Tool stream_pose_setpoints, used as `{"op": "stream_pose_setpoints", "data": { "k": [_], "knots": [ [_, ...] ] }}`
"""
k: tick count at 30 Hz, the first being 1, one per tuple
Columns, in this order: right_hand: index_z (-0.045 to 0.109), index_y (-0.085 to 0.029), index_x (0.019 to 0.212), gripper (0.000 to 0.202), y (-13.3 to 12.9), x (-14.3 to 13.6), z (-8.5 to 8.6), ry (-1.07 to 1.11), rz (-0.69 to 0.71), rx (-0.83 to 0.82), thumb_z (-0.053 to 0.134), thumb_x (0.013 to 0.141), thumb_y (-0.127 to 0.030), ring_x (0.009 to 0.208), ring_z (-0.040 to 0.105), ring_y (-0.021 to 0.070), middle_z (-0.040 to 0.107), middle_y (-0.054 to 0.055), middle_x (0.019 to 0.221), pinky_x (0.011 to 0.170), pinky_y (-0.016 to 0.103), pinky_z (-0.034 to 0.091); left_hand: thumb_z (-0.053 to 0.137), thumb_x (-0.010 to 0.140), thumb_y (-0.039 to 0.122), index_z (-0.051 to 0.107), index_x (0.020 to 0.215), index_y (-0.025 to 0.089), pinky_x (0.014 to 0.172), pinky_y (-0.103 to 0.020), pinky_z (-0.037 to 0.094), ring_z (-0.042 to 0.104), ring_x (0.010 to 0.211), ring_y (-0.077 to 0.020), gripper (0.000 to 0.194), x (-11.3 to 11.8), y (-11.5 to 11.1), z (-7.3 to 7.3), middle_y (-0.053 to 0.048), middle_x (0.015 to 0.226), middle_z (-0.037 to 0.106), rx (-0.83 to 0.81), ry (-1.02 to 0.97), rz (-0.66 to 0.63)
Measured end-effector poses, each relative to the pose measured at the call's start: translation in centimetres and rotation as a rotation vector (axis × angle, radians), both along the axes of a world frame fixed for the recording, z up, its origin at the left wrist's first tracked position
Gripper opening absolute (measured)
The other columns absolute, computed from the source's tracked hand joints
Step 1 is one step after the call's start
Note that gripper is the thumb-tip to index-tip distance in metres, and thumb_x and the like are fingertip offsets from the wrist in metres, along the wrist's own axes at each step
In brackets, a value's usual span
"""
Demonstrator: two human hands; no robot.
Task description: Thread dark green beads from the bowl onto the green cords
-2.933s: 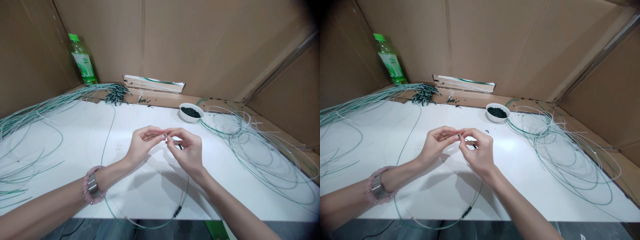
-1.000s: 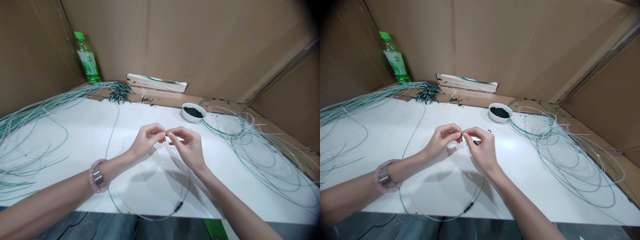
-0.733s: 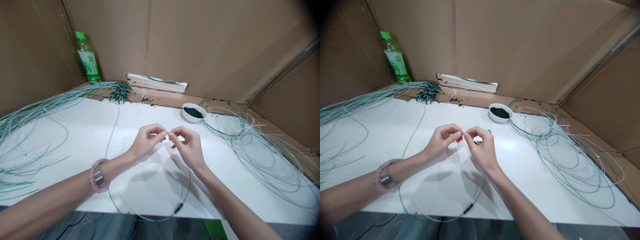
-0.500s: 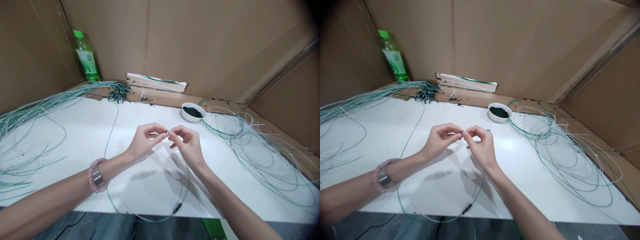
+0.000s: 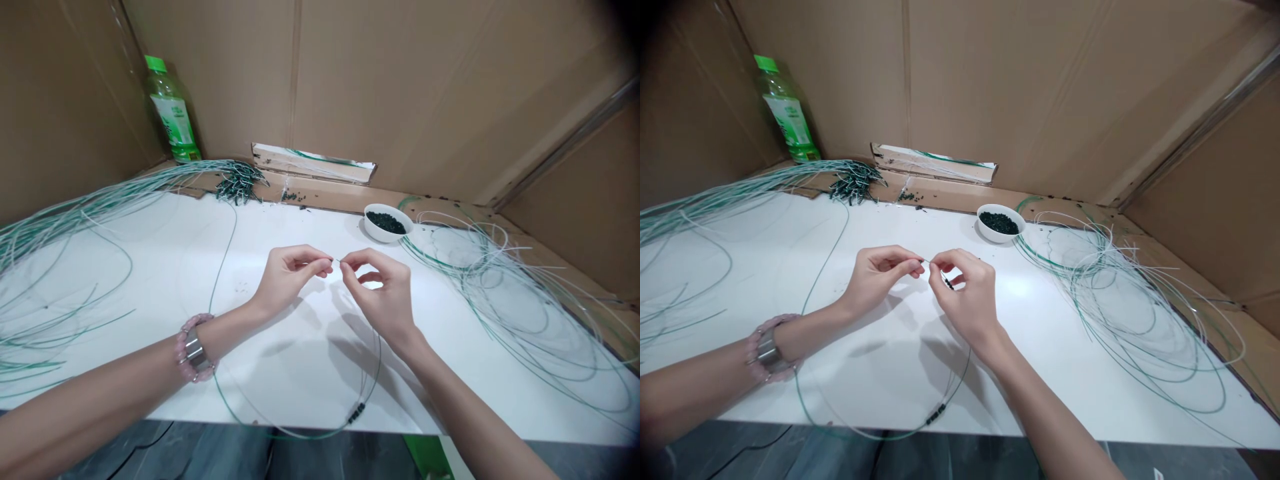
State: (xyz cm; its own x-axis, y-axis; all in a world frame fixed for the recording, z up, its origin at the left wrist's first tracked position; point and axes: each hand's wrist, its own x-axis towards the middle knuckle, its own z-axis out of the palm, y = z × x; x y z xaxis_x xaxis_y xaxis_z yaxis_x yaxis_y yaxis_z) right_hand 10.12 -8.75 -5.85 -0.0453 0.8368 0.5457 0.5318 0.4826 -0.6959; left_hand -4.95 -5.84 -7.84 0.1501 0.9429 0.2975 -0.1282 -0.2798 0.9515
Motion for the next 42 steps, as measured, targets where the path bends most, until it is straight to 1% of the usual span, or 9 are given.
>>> {"op": "stream_pose_setpoints", "data": {
  "k": [3,11,25,34,42],
  "knots": [
    [0.061,-0.018,0.070,0.009,-0.05,0.02,0.07,-0.058,0.018,0.029,0.056,0.075,-0.013,0.062,0.056,0.0111,0.063,0.000,0.066,0.050,0.020,0.047,0.069,0.070,0.021,0.070,0.069,0.015,0.061,-0.022,0.053,0.064,0.062,-0.0117,0.006,-0.02,0.06,-0.08,-0.001,0.064,0.068,0.012,0.016,-0.004],
    [0.061,-0.019,0.068,0.011,-0.18,-0.09,0.21,-0.107,0.012,0.020,0.054,0.075,-0.013,0.060,0.056,0.0116,0.063,0.000,0.066,0.051,0.022,0.047,0.068,0.070,0.021,0.069,0.069,0.015,0.061,-0.024,0.054,0.064,0.063,-0.0131,0.007,-0.09,0.04,-0.11,-0.002,0.066,0.069,0.043,0.054,0.007],
    [0.060,-0.018,0.067,0.011,-0.17,-0.08,0.24,-0.083,0.022,0.010,0.054,0.075,-0.014,0.059,0.056,0.0109,0.062,0.000,0.065,0.049,0.021,0.046,0.069,0.070,0.020,0.070,0.069,0.015,0.062,-0.022,0.053,0.064,0.063,-0.0122,0.005,-0.11,0.10,-0.08,-0.002,0.067,0.070,0.053,0.053,0.004],
    [0.059,-0.019,0.069,0.012,-0.20,-0.01,0.05,-0.162,0.038,0.102,0.052,0.076,-0.012,0.059,0.054,0.0106,0.060,0.000,0.065,0.050,0.021,0.045,0.069,0.072,0.023,0.070,0.071,0.016,0.062,-0.024,0.054,0.065,0.065,-0.0134,0.007,-0.25,0.00,-0.44,-0.003,0.069,0.071,0.097,0.096,0.013],
    [0.061,-0.019,0.072,0.011,-0.24,0.02,0.21,-0.144,0.066,0.048,0.053,0.080,-0.016,0.062,0.056,0.0111,0.063,0.001,0.068,0.050,0.021,0.046,0.067,0.074,0.024,0.071,0.075,0.016,0.064,-0.023,0.054,0.065,0.067,-0.0133,0.008,-0.41,-0.01,-0.46,-0.004,0.073,0.072,0.174,0.147,-0.025]
  ]
}}
